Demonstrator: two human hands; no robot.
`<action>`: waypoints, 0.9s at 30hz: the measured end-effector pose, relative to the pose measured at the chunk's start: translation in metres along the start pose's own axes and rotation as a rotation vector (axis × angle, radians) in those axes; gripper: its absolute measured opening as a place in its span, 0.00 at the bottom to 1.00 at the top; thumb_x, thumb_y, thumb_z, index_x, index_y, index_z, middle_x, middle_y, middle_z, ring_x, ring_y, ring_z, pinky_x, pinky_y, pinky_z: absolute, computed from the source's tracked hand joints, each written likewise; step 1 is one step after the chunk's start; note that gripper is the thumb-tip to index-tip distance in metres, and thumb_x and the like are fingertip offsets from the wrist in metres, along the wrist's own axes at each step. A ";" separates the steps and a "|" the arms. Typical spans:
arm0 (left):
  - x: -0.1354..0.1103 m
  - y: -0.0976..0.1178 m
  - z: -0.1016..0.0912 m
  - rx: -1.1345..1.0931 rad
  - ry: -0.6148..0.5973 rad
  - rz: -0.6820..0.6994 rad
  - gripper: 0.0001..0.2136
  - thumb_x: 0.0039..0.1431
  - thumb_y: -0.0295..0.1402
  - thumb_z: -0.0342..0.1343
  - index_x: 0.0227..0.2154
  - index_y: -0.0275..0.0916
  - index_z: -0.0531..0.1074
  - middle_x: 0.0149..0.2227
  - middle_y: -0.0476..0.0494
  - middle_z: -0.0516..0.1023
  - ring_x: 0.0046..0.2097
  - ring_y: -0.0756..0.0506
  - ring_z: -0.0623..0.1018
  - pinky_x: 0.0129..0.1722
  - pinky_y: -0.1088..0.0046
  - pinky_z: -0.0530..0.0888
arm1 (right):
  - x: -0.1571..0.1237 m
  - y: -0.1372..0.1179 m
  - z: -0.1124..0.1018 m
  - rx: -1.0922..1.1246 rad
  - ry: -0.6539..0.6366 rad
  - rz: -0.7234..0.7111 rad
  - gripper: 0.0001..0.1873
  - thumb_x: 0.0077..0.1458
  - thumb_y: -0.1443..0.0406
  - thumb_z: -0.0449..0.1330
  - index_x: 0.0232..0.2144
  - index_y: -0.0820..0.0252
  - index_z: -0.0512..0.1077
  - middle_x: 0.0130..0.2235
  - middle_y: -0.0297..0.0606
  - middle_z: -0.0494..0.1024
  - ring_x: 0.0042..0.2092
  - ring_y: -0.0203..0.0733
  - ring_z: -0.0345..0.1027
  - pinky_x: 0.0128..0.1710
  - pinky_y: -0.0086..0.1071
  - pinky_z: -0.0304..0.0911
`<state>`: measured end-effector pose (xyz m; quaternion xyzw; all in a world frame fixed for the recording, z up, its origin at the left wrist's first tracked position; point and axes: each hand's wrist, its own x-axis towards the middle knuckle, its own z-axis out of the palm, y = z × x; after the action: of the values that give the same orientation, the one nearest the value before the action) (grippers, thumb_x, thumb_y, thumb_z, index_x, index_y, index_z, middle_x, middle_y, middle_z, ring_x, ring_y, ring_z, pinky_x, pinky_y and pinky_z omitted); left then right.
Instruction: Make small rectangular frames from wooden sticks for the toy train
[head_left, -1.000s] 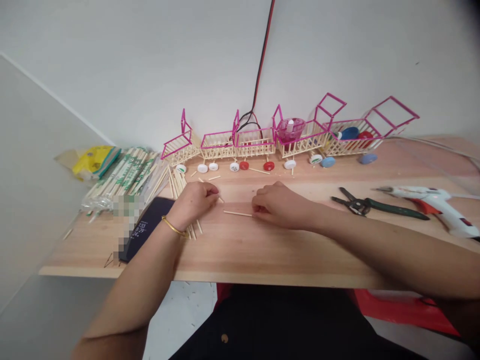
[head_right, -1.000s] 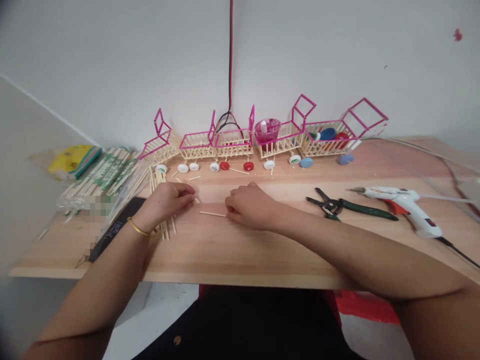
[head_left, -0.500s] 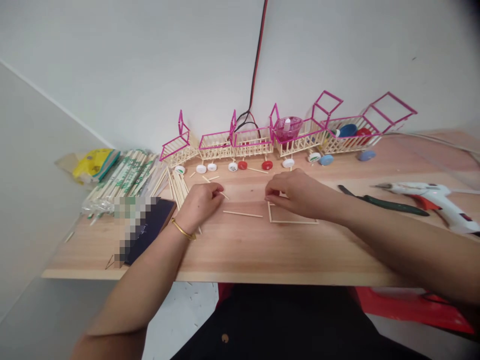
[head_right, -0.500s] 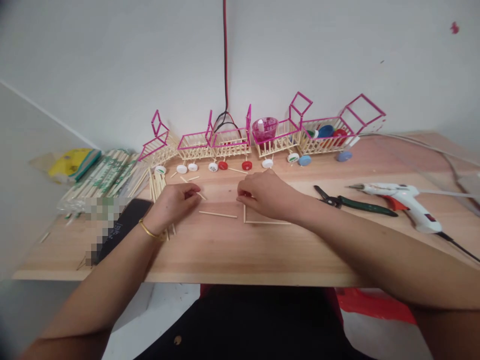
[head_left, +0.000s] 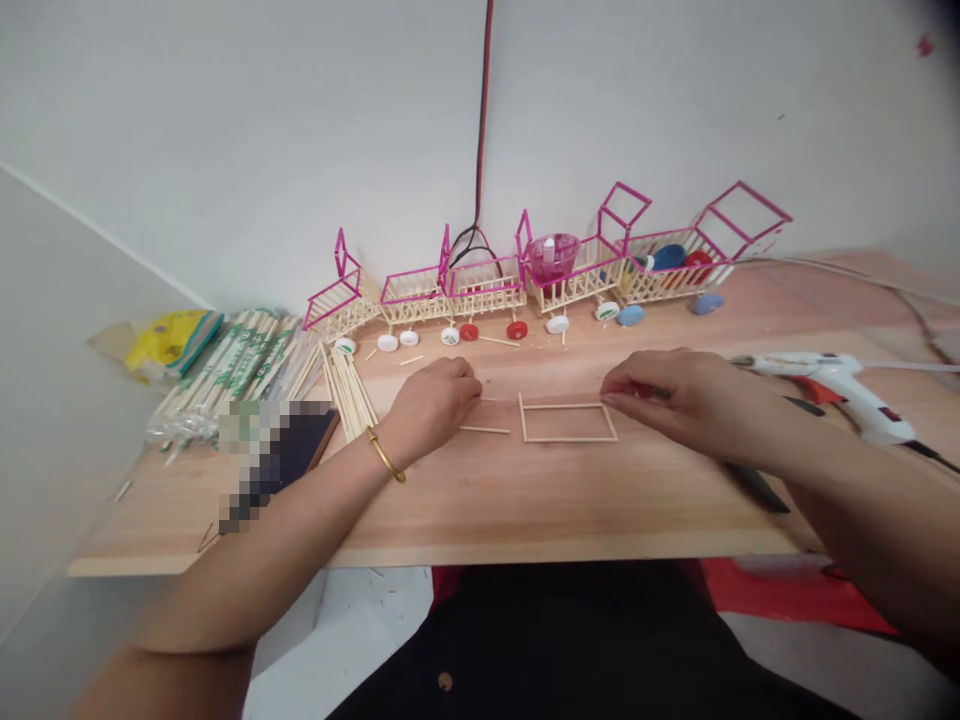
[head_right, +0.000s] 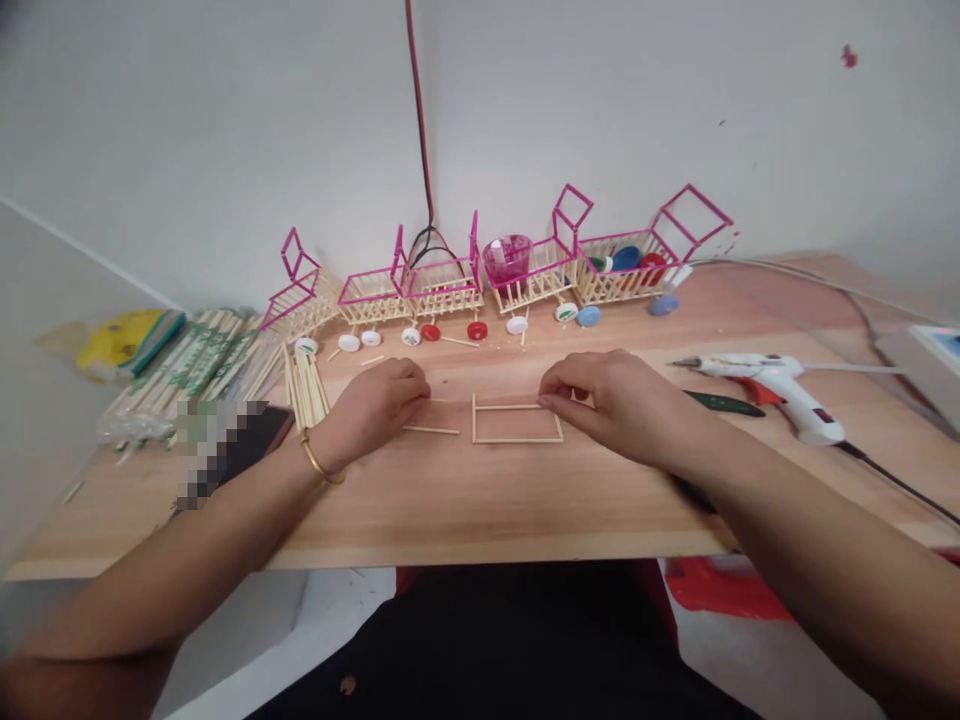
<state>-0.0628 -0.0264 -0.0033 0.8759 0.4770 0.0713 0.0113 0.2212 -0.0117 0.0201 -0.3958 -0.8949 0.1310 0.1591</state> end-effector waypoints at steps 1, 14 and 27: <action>0.004 0.002 0.000 0.036 -0.024 0.026 0.10 0.59 0.29 0.47 0.30 0.35 0.74 0.35 0.40 0.74 0.38 0.45 0.71 0.38 0.69 0.67 | -0.002 0.003 0.000 0.005 0.025 0.019 0.10 0.56 0.60 0.52 0.29 0.56 0.71 0.27 0.36 0.74 0.27 0.38 0.65 0.28 0.32 0.59; 0.014 0.004 0.023 0.076 -0.049 0.050 0.10 0.60 0.30 0.47 0.30 0.35 0.73 0.33 0.40 0.73 0.38 0.44 0.70 0.39 0.68 0.67 | -0.001 0.027 0.016 -0.002 0.229 0.099 0.09 0.57 0.59 0.52 0.31 0.54 0.70 0.31 0.37 0.76 0.32 0.42 0.68 0.31 0.35 0.60; -0.002 0.005 0.003 -0.139 -0.075 0.124 0.07 0.58 0.31 0.51 0.31 0.35 0.73 0.34 0.41 0.72 0.39 0.46 0.70 0.40 0.68 0.68 | -0.008 0.025 0.016 0.054 0.296 0.106 0.09 0.57 0.59 0.52 0.31 0.55 0.70 0.31 0.38 0.75 0.32 0.42 0.67 0.32 0.36 0.60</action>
<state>-0.0588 -0.0308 -0.0063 0.9029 0.4152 0.0718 0.0855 0.2370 -0.0031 -0.0055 -0.4529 -0.8357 0.1033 0.2929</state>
